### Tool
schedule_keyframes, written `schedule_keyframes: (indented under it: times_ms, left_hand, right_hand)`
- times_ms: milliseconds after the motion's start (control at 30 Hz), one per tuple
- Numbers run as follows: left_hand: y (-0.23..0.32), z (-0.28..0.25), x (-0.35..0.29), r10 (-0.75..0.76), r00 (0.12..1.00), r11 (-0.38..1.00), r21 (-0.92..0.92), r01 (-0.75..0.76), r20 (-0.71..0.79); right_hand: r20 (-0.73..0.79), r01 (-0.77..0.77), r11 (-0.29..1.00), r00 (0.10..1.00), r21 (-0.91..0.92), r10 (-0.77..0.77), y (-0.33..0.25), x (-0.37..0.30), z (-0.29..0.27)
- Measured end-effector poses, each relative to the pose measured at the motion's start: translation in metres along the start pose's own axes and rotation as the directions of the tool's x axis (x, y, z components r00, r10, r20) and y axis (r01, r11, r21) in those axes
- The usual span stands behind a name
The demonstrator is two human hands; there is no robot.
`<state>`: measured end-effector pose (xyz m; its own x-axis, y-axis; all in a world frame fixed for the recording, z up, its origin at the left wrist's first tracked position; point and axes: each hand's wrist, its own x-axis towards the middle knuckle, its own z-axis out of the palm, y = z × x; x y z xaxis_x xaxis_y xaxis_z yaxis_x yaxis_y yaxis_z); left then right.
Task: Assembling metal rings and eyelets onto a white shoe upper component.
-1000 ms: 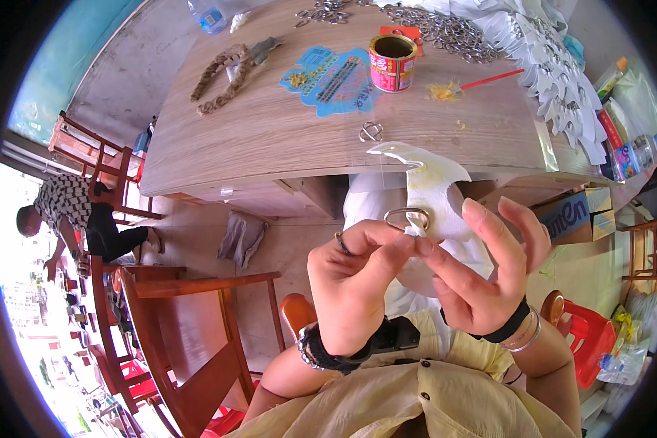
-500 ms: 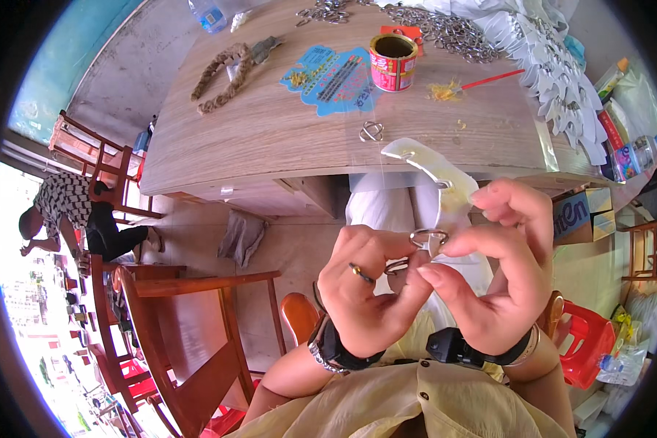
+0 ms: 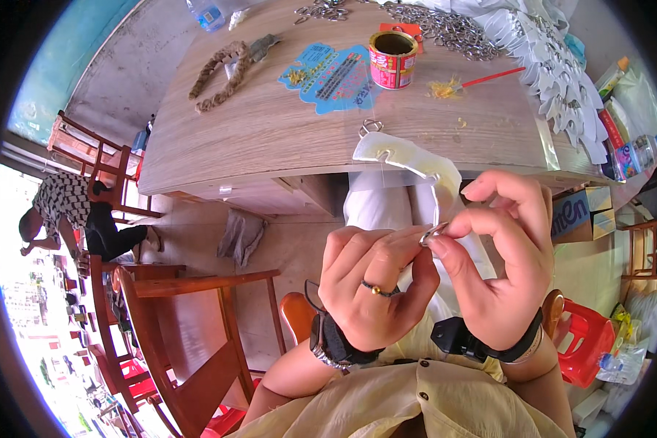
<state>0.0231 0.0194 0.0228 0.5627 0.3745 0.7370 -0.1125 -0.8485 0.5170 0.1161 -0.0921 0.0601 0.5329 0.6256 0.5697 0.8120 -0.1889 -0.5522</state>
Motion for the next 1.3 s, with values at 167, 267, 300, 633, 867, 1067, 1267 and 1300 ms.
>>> schedule_keyframes:
  times_ms: [167,267,300,633,867,1067,1267,1300]
  left_hand:
    - [-0.001,0.002,0.001,0.031,1.0,0.998,0.046,-0.031,0.0]
    - [-0.001,0.002,0.0,0.002,1.0,0.999,0.042,-0.003,0.005]
    - [-0.001,0.002,-0.001,-0.009,1.0,0.999,0.032,0.009,0.004]
    - [-0.003,0.004,-0.003,-0.344,0.936,0.93,-0.111,0.35,0.068]
    - [0.003,0.007,-0.004,-0.595,0.786,0.724,-0.314,0.614,0.166]
    - [0.003,0.011,-0.009,-0.645,0.717,0.52,-0.535,0.666,0.265]
    - [-0.002,0.015,-0.013,-0.607,0.752,0.537,-0.563,0.628,0.259]
    - [-0.002,0.016,-0.014,-0.603,0.756,0.548,-0.557,0.624,0.253]
  right_hand:
    - [0.033,-0.033,0.999,0.999,0.037,0.032,-0.001,0.002,0.001]
    - [0.042,-0.02,0.999,0.999,0.044,0.018,0.001,0.003,0.002]
    - [0.043,-0.015,0.999,0.999,0.041,0.013,0.001,0.003,0.002]
    - [-0.067,0.016,0.998,0.998,-0.06,-0.02,0.007,0.0,0.013]
    - [-0.102,-0.056,0.998,0.993,-0.008,0.055,0.011,-0.004,0.014]
    - [-0.09,-0.086,0.996,0.992,0.034,0.089,0.015,-0.007,0.016]
    - [-0.075,-0.079,0.997,0.994,0.004,0.08,0.017,-0.006,0.016]
    - [-0.071,-0.085,0.996,0.994,-0.008,0.084,0.017,-0.005,0.016]
